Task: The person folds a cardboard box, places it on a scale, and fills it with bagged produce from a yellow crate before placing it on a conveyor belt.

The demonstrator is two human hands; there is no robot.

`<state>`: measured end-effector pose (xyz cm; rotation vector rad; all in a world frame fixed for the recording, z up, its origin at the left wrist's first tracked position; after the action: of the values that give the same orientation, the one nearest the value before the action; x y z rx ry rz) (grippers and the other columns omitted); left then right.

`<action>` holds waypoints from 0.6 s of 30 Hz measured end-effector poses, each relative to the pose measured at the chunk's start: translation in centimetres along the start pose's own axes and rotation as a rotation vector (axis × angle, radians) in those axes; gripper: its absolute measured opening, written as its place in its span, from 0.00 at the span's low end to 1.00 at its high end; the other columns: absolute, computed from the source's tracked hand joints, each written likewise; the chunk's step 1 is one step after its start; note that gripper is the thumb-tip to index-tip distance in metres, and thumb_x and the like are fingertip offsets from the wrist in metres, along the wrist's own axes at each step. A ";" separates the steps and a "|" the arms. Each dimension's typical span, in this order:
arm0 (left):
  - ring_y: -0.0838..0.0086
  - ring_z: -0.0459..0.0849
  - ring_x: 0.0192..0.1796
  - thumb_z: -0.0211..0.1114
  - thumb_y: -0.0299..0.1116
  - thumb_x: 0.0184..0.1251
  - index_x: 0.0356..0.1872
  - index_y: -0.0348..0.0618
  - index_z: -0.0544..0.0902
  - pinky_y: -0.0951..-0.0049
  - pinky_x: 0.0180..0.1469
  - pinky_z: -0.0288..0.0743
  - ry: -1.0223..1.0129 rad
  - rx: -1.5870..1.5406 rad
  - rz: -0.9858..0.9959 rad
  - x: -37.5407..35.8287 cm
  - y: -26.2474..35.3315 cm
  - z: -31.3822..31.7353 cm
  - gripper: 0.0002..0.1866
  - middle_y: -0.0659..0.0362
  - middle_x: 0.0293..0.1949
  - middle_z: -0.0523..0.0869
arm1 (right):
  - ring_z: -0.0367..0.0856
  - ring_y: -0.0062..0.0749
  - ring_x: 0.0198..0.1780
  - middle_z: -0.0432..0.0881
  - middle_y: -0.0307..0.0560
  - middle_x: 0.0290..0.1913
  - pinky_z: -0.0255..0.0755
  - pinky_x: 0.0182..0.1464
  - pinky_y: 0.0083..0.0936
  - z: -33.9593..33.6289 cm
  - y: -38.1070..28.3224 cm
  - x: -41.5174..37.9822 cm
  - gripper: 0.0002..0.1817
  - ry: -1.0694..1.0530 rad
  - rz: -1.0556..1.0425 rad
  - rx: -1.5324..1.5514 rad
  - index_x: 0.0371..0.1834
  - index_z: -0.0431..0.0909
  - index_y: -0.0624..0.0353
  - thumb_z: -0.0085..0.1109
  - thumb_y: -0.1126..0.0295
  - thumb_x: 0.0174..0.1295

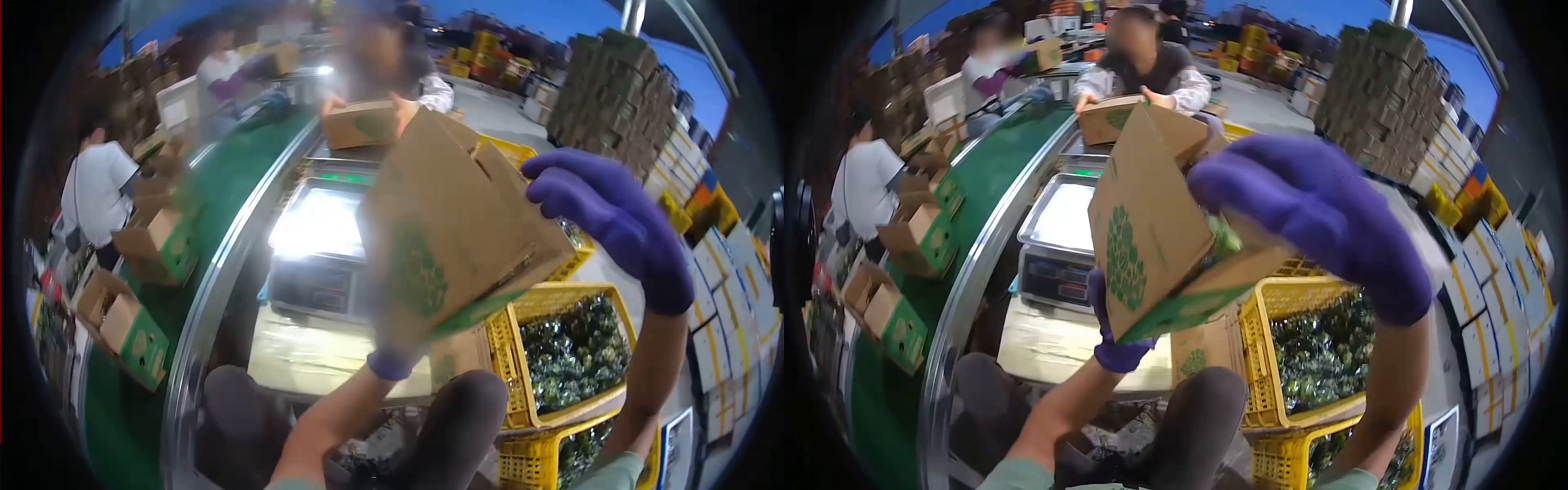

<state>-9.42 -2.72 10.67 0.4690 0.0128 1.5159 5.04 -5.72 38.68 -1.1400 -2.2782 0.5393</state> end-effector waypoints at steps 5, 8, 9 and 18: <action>0.64 0.73 0.63 0.70 0.26 0.58 0.71 0.43 0.51 0.61 0.63 0.70 -0.342 1.687 0.725 5.3 7.4 -3.3 0.44 0.50 0.63 0.69 | 0.79 0.42 0.30 0.77 0.53 0.26 0.70 0.34 0.36 6.0 3.3 8.3 0.14 0.170 -0.296 -0.201 0.36 0.76 0.63 0.64 0.62 0.59; 0.64 0.77 0.56 0.69 0.28 0.61 0.63 0.40 0.61 0.68 0.54 0.76 -0.344 1.427 0.391 8.7 12.6 -7.6 0.32 0.51 0.57 0.74 | 0.79 0.46 0.32 0.78 0.53 0.28 0.70 0.35 0.38 8.1 6.7 12.8 0.11 0.151 -0.433 -0.073 0.36 0.76 0.61 0.64 0.66 0.58; 0.65 0.79 0.54 0.67 0.31 0.64 0.59 0.41 0.65 0.69 0.52 0.77 -0.604 1.637 0.199 9.3 14.4 -9.1 0.26 0.53 0.54 0.76 | 0.80 0.47 0.34 0.79 0.53 0.30 0.71 0.37 0.39 9.2 8.3 14.0 0.09 0.142 -0.510 -0.095 0.36 0.77 0.60 0.64 0.67 0.58; 0.68 0.82 0.52 0.60 0.31 0.69 0.63 0.49 0.71 0.64 0.51 0.79 0.040 0.733 -0.291 3.5 16.1 -9.8 0.21 0.61 0.54 0.80 | 0.70 0.51 0.65 0.76 0.50 0.58 0.61 0.69 0.49 16.5 11.4 8.6 0.22 0.193 -0.689 -0.590 0.52 0.76 0.54 0.65 0.70 0.51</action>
<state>-27.35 3.22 7.61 0.9713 0.6587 1.1981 -2.51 5.88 21.81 -0.5185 -2.5071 -0.5117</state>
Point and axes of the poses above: each hand's wrist, its own x-axis towards the middle knuckle, its own z-axis out of the palm, y = z × x, the point moved 1 cm from there along x, towards the middle knuckle
